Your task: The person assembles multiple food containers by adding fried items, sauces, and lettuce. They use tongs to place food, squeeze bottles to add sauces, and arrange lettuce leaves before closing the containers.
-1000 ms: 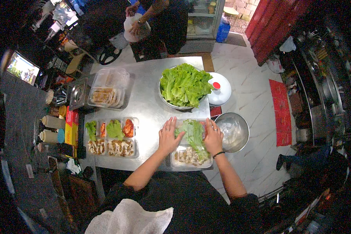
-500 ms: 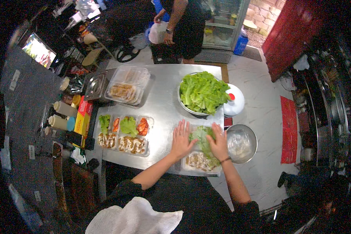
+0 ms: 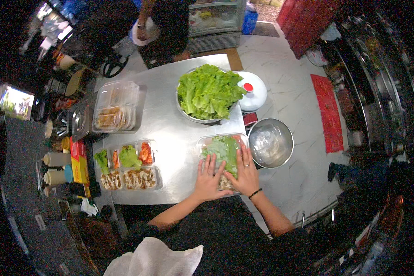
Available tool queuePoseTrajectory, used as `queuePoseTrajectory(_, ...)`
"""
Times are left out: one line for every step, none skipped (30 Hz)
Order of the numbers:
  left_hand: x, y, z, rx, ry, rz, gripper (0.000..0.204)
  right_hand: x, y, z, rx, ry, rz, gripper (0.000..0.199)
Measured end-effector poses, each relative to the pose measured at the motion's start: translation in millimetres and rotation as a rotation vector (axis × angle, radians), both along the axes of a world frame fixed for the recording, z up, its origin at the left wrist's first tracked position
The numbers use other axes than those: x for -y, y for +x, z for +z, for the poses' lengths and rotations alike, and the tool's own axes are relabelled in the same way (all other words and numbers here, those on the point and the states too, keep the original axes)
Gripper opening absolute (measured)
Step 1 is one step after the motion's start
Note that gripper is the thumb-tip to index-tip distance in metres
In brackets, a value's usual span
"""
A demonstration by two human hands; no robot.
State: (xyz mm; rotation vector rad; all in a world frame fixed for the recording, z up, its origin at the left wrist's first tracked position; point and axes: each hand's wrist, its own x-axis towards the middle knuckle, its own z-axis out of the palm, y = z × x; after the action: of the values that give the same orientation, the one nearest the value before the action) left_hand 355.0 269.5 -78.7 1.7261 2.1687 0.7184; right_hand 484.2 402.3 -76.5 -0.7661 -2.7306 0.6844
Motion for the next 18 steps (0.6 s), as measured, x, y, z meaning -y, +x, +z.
queuePoseTrajectory(2, -1, -1, -0.03, 0.01, -0.075, 0.104, -3, 2, 0, -0.011, -0.035, 0.008, 0.086)
queuePoseTrajectory(5, -4, -2, -0.059, 0.021, -0.151, 0.102, -5, 4, -1, -0.021, -0.071, 0.016, 0.085)
queuePoseTrajectory(3, -5, -2, -0.087, 0.042, -0.23, 0.1, -6, 7, -8, -0.038, -0.096, 0.013, 0.082)
queuePoseTrajectory(1, -4, -2, -0.111, 0.027, -0.213, 0.098, -5, 7, -5, -0.012, -0.057, -0.01, 0.081)
queuePoseTrajectory(1, 0, -3, -0.135, 0.011, -0.195, 0.096, -2, 8, -2, 0.016, -0.019, -0.032, 0.08)
queuePoseTrajectory(1, 0, -2, -0.168, -0.01, -0.176, 0.095, 1, 5, -1, 0.035, 0.012, -0.052, 0.079)
queuePoseTrajectory(1, 0, -1, -0.166, -0.015, -0.182, 0.095, 2, 5, 0, 0.033, 0.02, -0.092, 0.078)
queuePoseTrajectory(-1, 0, 0, -0.163, -0.02, -0.187, 0.095, 3, 5, 1, 0.033, 0.028, -0.131, 0.078)
queuePoseTrajectory(1, 0, 2, -0.161, -0.036, -0.182, 0.096, 6, 5, -1, 0.03, 0.027, -0.158, 0.078)
queuePoseTrajectory(1, 0, 3, -0.165, -0.038, -0.184, 0.096, 8, 4, -1, 0.029, 0.025, -0.185, 0.077)
queuePoseTrajectory(-2, 0, 3, -0.168, -0.041, -0.186, 0.097, 8, 4, -1, 0.032, 0.041, -0.198, 0.077)
queuePoseTrajectory(0, 0, 4, -0.173, -0.057, -0.186, 0.097, 9, 3, -2, 0.046, 0.058, -0.199, 0.077)
queuePoseTrajectory(0, 0, 5, -0.181, -0.066, -0.185, 0.098, 9, 2, -4, 0.06, 0.075, -0.199, 0.077)
queuePoseTrajectory(-1, 1, 5, -0.19, -0.075, -0.185, 0.099, 9, 2, -5, 0.074, 0.092, -0.199, 0.077)
queuePoseTrajectory(-7, 0, 8, -0.206, -0.063, -0.181, 0.099, 3, 0, -2, 0.061, 0.106, -0.199, 0.075)
queuePoseTrajectory(-6, -2, 10, -0.207, -0.083, -0.189, 0.1, 4, 0, 1, 0.099, 0.083, -0.189, 0.074)
queuePoseTrajectory(-3, -2, 12, -0.208, -0.103, -0.197, 0.1, 6, 0, 3, 0.137, 0.061, -0.179, 0.074)
queuePoseTrajectory(-2, -1, 12, -0.204, -0.119, -0.213, 0.1, 5, 3, 5, 0.18, 0.042, -0.176, 0.074)
